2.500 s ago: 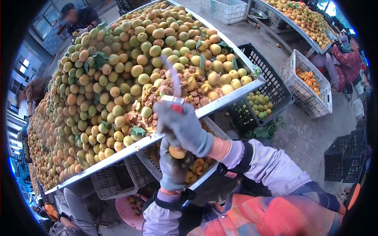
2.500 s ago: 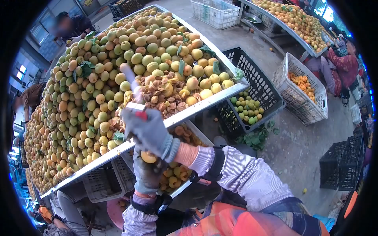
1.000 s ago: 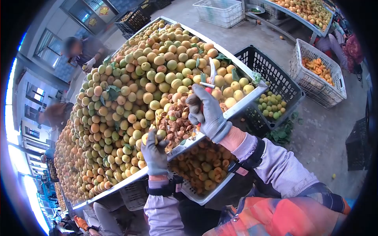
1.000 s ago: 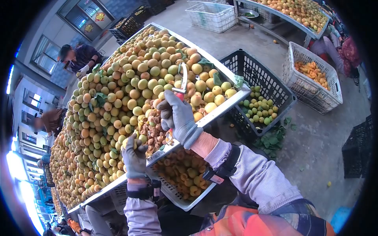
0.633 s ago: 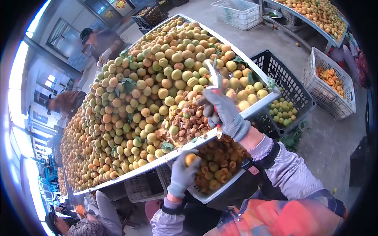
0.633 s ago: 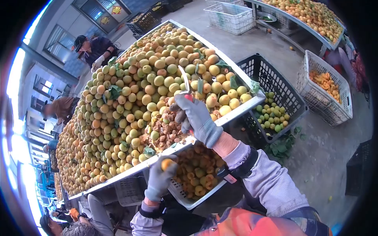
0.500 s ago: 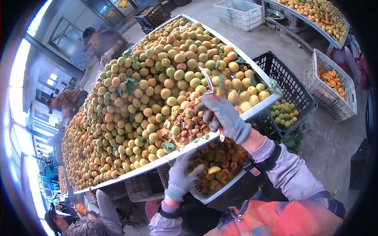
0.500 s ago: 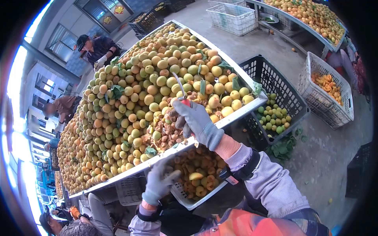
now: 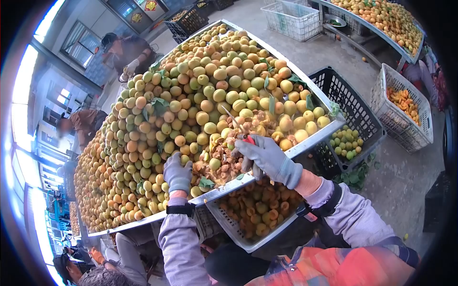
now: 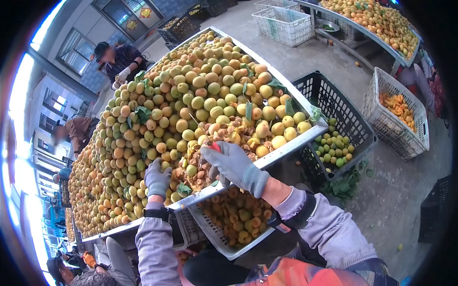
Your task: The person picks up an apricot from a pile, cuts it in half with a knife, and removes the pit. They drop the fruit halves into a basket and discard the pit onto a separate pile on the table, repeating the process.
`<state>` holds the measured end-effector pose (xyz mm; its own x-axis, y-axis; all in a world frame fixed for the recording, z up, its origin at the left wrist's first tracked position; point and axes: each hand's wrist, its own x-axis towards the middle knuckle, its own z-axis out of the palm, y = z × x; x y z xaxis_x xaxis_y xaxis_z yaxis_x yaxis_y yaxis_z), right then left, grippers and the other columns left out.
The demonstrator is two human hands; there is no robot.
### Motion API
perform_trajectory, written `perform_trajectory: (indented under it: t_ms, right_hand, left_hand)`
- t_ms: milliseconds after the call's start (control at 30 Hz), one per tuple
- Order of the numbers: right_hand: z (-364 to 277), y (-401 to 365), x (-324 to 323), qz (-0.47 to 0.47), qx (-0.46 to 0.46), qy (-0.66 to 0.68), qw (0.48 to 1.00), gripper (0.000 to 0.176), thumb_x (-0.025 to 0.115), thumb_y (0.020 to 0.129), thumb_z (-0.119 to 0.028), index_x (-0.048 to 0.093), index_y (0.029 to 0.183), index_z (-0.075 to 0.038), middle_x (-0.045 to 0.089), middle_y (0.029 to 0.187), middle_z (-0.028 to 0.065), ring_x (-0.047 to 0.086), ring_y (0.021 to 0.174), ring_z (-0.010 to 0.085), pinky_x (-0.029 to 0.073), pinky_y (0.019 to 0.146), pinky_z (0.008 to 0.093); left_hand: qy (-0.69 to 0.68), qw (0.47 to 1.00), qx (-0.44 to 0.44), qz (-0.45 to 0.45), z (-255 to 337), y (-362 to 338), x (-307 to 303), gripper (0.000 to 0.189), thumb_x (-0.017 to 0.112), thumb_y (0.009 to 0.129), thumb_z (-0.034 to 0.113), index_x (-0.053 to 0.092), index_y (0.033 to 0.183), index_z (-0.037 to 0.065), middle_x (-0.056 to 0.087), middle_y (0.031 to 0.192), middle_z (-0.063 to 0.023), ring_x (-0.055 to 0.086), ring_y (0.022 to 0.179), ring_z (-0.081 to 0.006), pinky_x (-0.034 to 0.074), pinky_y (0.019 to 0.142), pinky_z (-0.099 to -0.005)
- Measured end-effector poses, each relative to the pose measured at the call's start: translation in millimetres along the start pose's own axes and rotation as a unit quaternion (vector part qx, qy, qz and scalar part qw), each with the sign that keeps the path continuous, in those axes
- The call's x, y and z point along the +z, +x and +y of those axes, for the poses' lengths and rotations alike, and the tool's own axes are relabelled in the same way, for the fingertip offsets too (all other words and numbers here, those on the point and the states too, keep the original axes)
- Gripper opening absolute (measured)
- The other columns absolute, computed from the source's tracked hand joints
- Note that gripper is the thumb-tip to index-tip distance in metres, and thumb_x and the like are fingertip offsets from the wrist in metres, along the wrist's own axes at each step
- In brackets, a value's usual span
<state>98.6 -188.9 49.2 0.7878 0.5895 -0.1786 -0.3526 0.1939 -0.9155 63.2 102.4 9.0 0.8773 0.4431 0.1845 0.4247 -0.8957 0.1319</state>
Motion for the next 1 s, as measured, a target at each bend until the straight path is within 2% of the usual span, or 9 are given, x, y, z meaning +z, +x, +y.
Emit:
perform_trajectory:
  t_ms: [33, 300, 367, 400, 500, 567, 667, 800, 1000]
  right_hand:
    - [0, 0, 0, 0.000, 0.000, -0.002, 1.000, 0.038, 0.057, 0.088, -0.042, 0.053, 0.085, -0.005, 0.057, 0.059, 0.0037, 0.049, 0.040, 0.0073, 0.040, 0.039, 0.0199]
    - [-9, -7, 3, 0.023, 0.000, -0.057, 0.998, 0.035, 0.057, 0.088, -0.041, 0.053, 0.084, -0.006, 0.055, 0.059, 0.0015, 0.049, 0.043, 0.0062, 0.040, 0.040, 0.0198]
    - [-10, -8, 3, 0.011, 0.016, -0.028, 0.999, 0.035, 0.057, 0.089, -0.040, 0.053, 0.083, -0.006, 0.056, 0.060, 0.0016, 0.051, 0.046, 0.0061, 0.042, 0.042, 0.0204]
    - [-10, -8, 1, 0.011, 0.015, -0.027, 0.999, 0.035, 0.057, 0.089, -0.040, 0.053, 0.083, -0.006, 0.056, 0.060, 0.0016, 0.051, 0.046, 0.0061, 0.042, 0.042, 0.0204]
    - [-6, -7, -1, -0.002, 0.030, -0.034, 0.999, 0.034, 0.057, 0.088, -0.039, 0.053, 0.082, -0.006, 0.056, 0.063, 0.0014, 0.053, 0.048, 0.0060, 0.043, 0.042, 0.0209]
    - [0, -3, 0, 0.004, 0.031, -0.049, 0.998, 0.034, 0.057, 0.089, -0.039, 0.052, 0.082, -0.006, 0.057, 0.064, 0.0010, 0.053, 0.049, 0.0062, 0.043, 0.043, 0.0215]
    - [-6, -6, 4, 0.000, 0.023, -0.037, 0.999, 0.034, 0.059, 0.088, -0.038, 0.053, 0.082, -0.005, 0.056, 0.064, 0.0002, 0.054, 0.050, 0.0066, 0.043, 0.043, 0.0217]
    - [-9, -6, 0, -0.004, 0.026, -0.031, 0.999, 0.034, 0.059, 0.088, -0.038, 0.053, 0.082, -0.006, 0.056, 0.063, -0.0003, 0.053, 0.048, 0.0062, 0.042, 0.042, 0.0204]
    - [-11, -8, -3, -0.001, 0.048, -0.037, 0.998, 0.034, 0.059, 0.088, -0.037, 0.053, 0.082, -0.005, 0.057, 0.060, 0.0014, 0.048, 0.042, 0.0059, 0.039, 0.040, 0.0209]
  left_hand:
    - [0.061, 0.998, -0.014, -0.016, 6, 1, -2, 0.043, 0.069, 0.073, 0.025, 0.058, 0.112, 0.011, 0.059, 0.109, -0.0117, 0.054, 0.101, -0.0315, 0.043, 0.090, -0.0379]
    - [0.064, 0.997, 0.009, -0.037, 12, -4, -10, 0.038, 0.070, 0.072, 0.026, 0.061, 0.105, 0.012, 0.060, 0.105, -0.0100, 0.052, 0.103, -0.0288, 0.041, 0.093, -0.0369]
    - [0.002, 0.988, 0.032, -0.153, 16, -7, -21, 0.037, 0.072, 0.071, 0.029, 0.062, 0.102, 0.010, 0.060, 0.104, -0.0092, 0.052, 0.105, -0.0275, 0.041, 0.092, -0.0364]
    - [0.003, 0.988, 0.033, -0.152, 16, -5, -22, 0.037, 0.072, 0.071, 0.029, 0.062, 0.102, 0.010, 0.060, 0.104, -0.0092, 0.052, 0.105, -0.0275, 0.041, 0.092, -0.0364]
    - [-0.161, 0.985, 0.060, -0.005, 12, 11, -22, 0.038, 0.070, 0.073, 0.030, 0.063, 0.104, 0.009, 0.061, 0.107, -0.0088, 0.054, 0.105, -0.0279, 0.042, 0.091, -0.0364]
    - [-0.171, 0.982, 0.072, 0.030, 9, 33, -10, 0.041, 0.069, 0.075, 0.029, 0.061, 0.110, 0.010, 0.060, 0.113, -0.0087, 0.054, 0.107, -0.0282, 0.042, 0.092, -0.0364]
    - [-0.018, 0.996, 0.075, 0.046, 26, 59, -7, 0.051, 0.063, 0.078, 0.027, 0.050, 0.126, 0.012, 0.050, 0.130, -0.0093, 0.049, 0.114, -0.0289, 0.040, 0.097, -0.0364]
    - [0.135, 0.990, 0.034, 0.020, 43, 82, -4, 0.058, 0.063, 0.078, 0.029, 0.044, 0.131, 0.014, 0.042, 0.137, -0.0104, 0.043, 0.120, -0.0305, 0.037, 0.099, -0.0381]
    - [0.183, 0.982, 0.032, 0.036, 53, 90, -7, 0.050, 0.065, 0.077, 0.029, 0.049, 0.121, 0.013, 0.048, 0.120, -0.0117, 0.047, 0.111, -0.0288, 0.040, 0.092, -0.0404]
